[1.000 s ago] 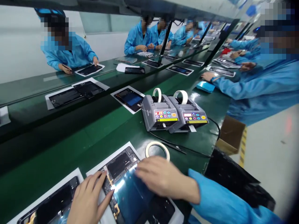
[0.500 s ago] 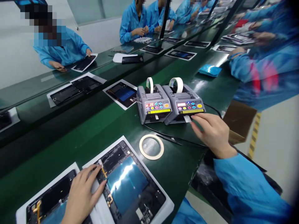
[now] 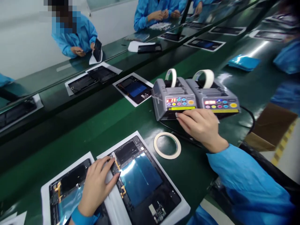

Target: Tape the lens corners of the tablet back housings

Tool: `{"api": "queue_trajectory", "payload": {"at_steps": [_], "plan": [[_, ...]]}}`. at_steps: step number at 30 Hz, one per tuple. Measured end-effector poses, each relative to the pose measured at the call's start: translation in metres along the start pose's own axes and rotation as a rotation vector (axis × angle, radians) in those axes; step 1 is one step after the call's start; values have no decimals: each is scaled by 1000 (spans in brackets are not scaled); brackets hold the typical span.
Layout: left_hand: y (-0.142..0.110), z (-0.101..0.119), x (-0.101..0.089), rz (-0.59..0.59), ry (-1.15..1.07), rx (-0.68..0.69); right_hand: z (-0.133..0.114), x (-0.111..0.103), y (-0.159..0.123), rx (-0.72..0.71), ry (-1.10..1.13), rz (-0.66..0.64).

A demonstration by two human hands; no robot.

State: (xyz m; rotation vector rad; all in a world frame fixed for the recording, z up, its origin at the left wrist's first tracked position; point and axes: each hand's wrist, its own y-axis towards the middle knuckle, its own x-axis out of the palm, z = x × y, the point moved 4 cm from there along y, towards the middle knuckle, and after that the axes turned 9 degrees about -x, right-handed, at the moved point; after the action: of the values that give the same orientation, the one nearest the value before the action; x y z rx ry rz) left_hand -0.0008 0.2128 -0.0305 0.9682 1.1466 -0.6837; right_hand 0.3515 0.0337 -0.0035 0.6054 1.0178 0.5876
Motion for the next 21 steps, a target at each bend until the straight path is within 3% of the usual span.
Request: {"api": "queue_trajectory", "payload": {"at_steps": [4,8,13,17,21], "plan": [[-2,2,1,-47,-6,-31,-9,-19,3,-28,87,15],[3,16,-9,-137,95,-34,-50,-32,26,-76,528,-62],[33,61,-23,-228,102,-22,-102,-2,37,-219,853,-229],[56,88,-4,-257,-9,-46,-113,21,25,-265,881,-277],[65,96,19,-217,-16,-100,-112,25,17,-249,912,-277]]}}
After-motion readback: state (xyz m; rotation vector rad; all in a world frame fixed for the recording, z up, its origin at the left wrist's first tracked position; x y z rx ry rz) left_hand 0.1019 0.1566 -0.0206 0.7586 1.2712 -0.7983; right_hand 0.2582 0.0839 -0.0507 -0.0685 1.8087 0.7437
